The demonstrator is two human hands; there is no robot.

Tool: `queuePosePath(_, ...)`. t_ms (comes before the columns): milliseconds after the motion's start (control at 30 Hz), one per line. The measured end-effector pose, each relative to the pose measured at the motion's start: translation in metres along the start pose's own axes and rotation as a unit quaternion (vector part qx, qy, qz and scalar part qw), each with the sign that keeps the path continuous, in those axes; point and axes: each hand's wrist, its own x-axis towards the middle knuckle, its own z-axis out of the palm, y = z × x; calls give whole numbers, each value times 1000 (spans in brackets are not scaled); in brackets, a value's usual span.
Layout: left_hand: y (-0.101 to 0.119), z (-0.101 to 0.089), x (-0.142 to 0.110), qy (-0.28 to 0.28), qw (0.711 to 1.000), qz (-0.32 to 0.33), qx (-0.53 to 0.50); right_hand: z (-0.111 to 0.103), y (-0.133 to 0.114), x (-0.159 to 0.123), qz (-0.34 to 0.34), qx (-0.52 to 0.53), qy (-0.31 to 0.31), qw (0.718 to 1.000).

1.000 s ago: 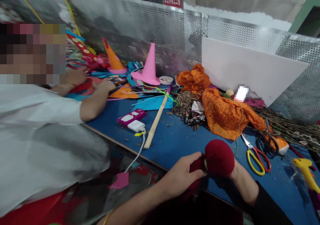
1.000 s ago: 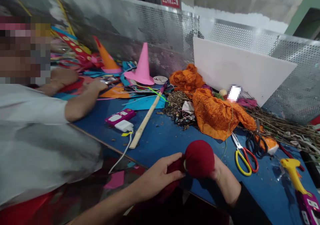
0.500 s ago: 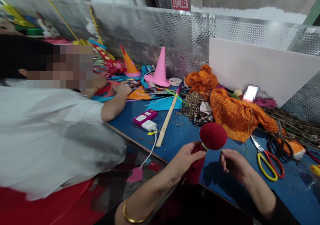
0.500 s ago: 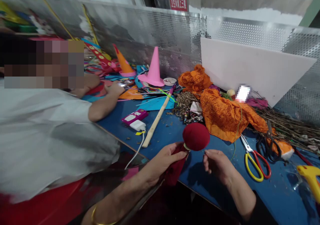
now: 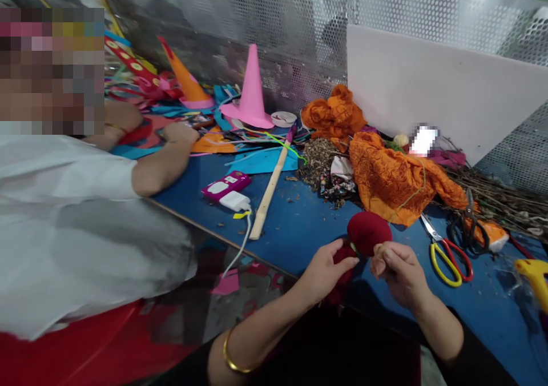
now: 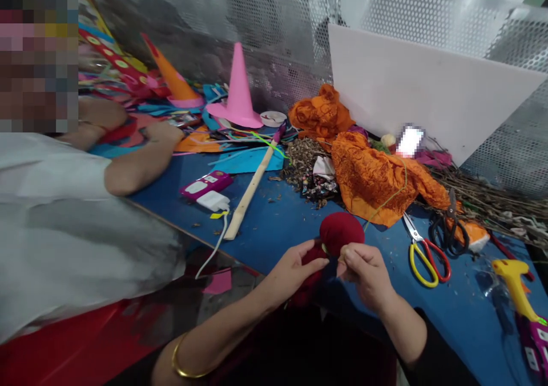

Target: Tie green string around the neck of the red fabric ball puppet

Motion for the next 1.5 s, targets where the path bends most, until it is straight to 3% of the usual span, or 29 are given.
queuePosePath(100,-3,-2,5,33,997,28,66,2,-1,-3,60,-33,45,997)
queuePosePath(467,-15,-8,10,65,978,63,190,9,2,-10,55,-88,60,993)
queuePosePath(633,-17,-13,14,60,962,57,259,8,-5,-7,-17,-202,-26,979)
queuePosePath(767,-18,-21,13,53,938,11,342,1,-20,-1,-115,-219,-117,962)
queuePosePath(933,-18,-25,10,41,930,13,364,-12,-30,5,-187,-292,-37,937)
queuePosePath(1000,-15,-25,9,35,931,18,363,-16,-29,5,-198,-315,-33,927)
queuePosePath(1133,0,-18,2,-30,921,3,388,-20,-29,4,-231,-332,-56,913)
queuePosePath(1333,24,1,-11,-184,871,-45,453,-22,-34,5,-243,-347,-82,902)
queuePosePath(1500,34,9,-17,-244,847,-44,469,-24,-31,13,-176,-344,-115,915)
